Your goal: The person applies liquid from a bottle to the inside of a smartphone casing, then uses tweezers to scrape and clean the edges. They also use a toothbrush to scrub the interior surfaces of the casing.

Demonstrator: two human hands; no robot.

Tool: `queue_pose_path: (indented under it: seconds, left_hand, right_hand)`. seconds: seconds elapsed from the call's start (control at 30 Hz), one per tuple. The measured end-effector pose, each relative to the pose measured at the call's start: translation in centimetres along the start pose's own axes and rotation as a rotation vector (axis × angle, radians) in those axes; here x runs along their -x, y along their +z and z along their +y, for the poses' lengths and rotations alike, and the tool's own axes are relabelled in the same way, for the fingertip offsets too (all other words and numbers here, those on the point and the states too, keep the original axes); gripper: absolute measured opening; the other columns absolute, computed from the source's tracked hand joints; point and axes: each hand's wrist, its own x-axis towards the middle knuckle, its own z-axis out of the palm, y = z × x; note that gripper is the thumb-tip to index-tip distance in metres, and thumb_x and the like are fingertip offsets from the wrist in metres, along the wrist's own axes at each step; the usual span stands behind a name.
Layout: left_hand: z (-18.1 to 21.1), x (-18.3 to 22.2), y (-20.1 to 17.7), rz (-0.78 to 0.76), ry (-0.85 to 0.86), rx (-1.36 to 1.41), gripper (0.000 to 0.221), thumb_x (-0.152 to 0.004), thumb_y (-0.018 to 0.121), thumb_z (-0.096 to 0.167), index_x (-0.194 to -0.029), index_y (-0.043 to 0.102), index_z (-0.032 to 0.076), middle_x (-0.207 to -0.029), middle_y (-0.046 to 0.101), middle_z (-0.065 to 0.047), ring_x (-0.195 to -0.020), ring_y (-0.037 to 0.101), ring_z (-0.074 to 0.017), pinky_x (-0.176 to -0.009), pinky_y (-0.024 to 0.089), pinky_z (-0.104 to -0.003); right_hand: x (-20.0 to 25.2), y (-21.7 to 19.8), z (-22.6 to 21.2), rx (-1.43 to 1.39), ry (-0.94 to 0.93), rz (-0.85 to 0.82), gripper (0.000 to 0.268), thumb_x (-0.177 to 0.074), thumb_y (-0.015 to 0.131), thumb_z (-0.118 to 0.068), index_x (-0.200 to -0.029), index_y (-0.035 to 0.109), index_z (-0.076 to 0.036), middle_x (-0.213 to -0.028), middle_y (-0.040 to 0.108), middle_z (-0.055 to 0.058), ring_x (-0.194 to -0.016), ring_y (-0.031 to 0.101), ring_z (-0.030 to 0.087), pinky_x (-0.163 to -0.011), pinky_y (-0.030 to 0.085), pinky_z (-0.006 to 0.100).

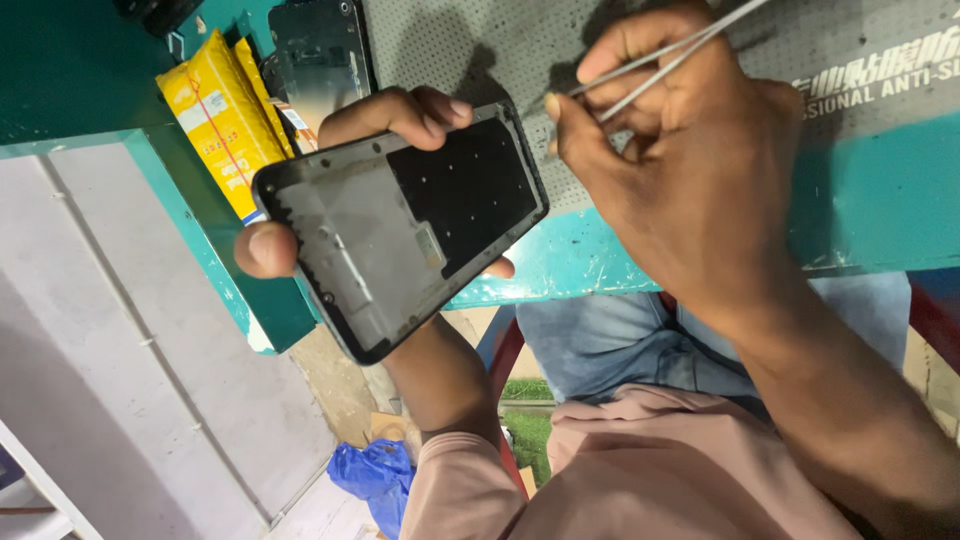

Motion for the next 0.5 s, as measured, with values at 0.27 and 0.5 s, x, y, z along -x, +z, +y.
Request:
queue_pose_path:
  seconds: [0.27, 0.5]
  left_hand:
    - [-2.1, 0.1, 3.4, 0.178, 0.259, 0.483, 0.087, -0.081, 0.074, 0.053, -0.123, 0.052, -0.02, -0.129, 0.054, -0.032, -0.114, 0.061, -0.0412, -0.08, 0.06, -0.062]
    - [-2.4, 0.1, 4.7, 0.31, 0.29, 0.461, 0.085, -0.083, 0.075, 0.056, -0.115, 0.051, -0.019, -0.121, 0.052, -0.031, -0.11, 0.061, -0.0399, -0.068, 0.06, -0.064]
  right_hand:
    - [0.3, 0.5, 0.3, -0.077, -0.041, 0.03, 0.023, -0.103, 0.073, 0.013, -0.112, 0.052, 0.007, -0.098, 0.073, 0.012, -0.091, 0.078, 0.014, -0.072, 0.059, 0.022]
    - [0.1, 0.6, -0.2, -0.061, -0.056, 0.055, 0.026, -0.099, 0.075, 0.013, -0.113, 0.054, 0.006, -0.091, 0.073, 0.012, -0.081, 0.075, 0.013, -0.069, 0.057, 0.023]
